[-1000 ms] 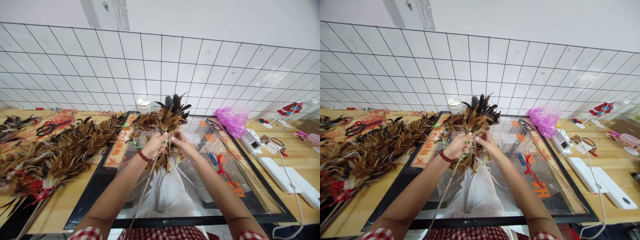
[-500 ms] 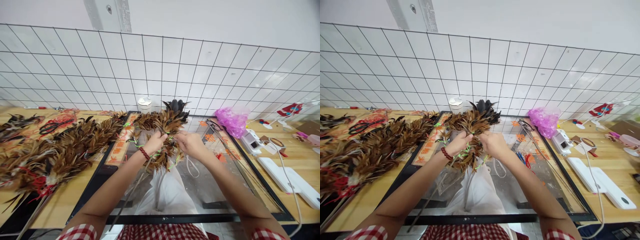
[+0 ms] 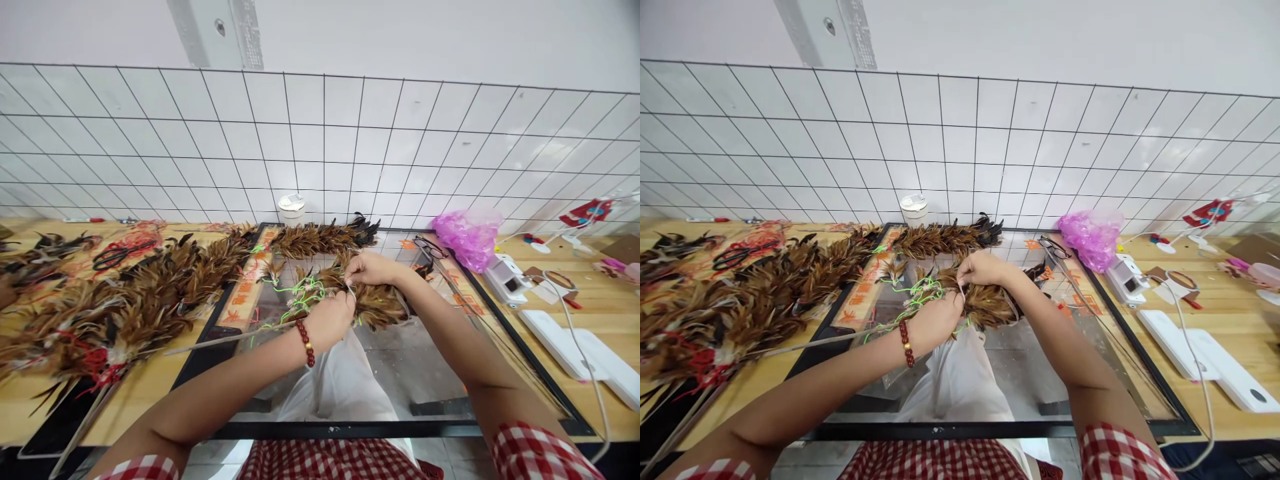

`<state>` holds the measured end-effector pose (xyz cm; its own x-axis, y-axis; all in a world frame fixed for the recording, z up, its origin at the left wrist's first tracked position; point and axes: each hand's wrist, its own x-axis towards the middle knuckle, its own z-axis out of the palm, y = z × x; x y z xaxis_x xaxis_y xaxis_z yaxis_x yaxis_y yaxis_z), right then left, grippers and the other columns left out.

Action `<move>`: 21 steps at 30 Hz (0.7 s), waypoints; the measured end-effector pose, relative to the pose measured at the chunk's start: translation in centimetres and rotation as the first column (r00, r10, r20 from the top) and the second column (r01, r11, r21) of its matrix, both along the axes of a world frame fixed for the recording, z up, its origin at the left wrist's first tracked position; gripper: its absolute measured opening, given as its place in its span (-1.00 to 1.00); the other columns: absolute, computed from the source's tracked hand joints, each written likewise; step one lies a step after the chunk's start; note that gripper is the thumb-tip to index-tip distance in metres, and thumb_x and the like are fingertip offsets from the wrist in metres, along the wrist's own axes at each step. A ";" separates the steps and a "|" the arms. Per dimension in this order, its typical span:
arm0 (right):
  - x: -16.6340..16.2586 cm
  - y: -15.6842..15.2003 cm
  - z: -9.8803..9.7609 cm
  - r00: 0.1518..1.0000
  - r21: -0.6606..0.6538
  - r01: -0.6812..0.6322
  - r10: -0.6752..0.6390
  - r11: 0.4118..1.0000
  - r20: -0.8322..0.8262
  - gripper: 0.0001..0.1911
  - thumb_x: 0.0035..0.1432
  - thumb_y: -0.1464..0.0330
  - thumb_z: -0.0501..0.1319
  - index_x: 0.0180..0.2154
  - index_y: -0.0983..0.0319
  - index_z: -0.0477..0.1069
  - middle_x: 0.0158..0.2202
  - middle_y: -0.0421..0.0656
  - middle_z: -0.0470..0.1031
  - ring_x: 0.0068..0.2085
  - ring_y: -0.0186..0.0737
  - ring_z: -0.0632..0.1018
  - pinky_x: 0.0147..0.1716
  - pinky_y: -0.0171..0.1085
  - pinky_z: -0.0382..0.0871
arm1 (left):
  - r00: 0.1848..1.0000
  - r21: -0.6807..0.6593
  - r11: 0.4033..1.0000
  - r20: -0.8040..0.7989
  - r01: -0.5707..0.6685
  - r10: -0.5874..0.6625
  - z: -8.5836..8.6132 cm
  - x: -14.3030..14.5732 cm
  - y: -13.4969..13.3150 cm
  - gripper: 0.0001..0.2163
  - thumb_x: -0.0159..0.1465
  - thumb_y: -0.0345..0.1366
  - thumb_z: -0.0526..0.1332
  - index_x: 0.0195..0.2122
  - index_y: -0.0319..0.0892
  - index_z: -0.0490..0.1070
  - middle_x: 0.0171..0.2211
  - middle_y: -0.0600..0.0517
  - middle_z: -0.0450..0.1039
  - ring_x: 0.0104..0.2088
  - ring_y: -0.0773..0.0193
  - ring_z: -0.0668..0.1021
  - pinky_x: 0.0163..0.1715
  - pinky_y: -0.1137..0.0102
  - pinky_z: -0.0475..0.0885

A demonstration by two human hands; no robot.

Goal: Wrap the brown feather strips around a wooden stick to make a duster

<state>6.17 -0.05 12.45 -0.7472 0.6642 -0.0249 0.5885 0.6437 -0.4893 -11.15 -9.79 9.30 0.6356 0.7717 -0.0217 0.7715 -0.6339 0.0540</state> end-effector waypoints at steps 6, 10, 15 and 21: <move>-0.5 0.9 -1.8 0.988 -0.273 -0.024 -0.019 0.962 -0.156 -0.78 0.03 0.29 0.25 -0.39 0.30 0.59 -0.46 -0.20 0.55 -0.41 -0.32 0.48 -0.33 -0.37 0.30 | 0.997 0.018 0.997 0.012 0.070 -0.070 0.7 0.3 -0.8 -0.66 0.33 -0.39 -0.03 0.11 -0.36 0.18 -0.15 -0.30 0.42 -0.28 0.02 0.58 -0.36 0.24 0.45; 1.5 1.6 -0.9 0.986 -0.310 0.098 -0.134 0.946 -0.095 -0.77 -0.04 0.25 0.29 -0.43 0.31 0.58 -0.49 -0.19 0.53 -0.44 -0.33 0.43 -0.37 -0.37 0.28 | 0.979 -0.135 0.969 0.036 0.205 -0.202 1.4 -1.1 0.4 -0.81 0.29 -0.32 0.06 -0.15 -0.32 0.33 -0.26 -0.24 0.47 -0.26 -0.02 0.56 -0.28 0.20 0.42; 8.8 0.7 -2.0 0.912 -0.487 0.347 -0.409 0.801 -0.023 -0.70 -0.08 0.19 0.31 -0.42 0.32 0.58 -0.53 -0.19 0.49 -0.48 -0.33 0.41 -0.45 -0.38 0.28 | 0.967 -0.353 0.918 0.234 0.178 -0.098 3.3 -5.4 2.9 -0.81 0.29 -0.23 0.07 -0.25 -0.25 0.34 -0.30 -0.14 0.47 -0.26 0.10 0.51 -0.23 0.27 0.37; 11.8 -2.6 -7.2 0.760 -0.365 0.510 -0.607 0.779 -0.233 -0.59 0.01 0.07 0.20 -0.41 0.31 0.52 -0.54 -0.21 0.41 -0.46 -0.29 0.38 -0.41 -0.33 0.29 | 0.603 -0.647 0.678 0.709 0.349 0.365 4.9 -7.1 4.9 -0.75 0.23 -0.16 0.20 -0.20 -0.25 0.38 -0.36 -0.03 0.44 -0.44 0.34 0.40 -0.47 0.46 0.29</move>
<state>17.94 -2.69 5.25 -0.2386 0.9669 -0.0910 0.5785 0.0662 -0.8130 -18.30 -4.86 14.24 0.6682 0.7419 -0.0546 0.2055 -0.1136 0.9720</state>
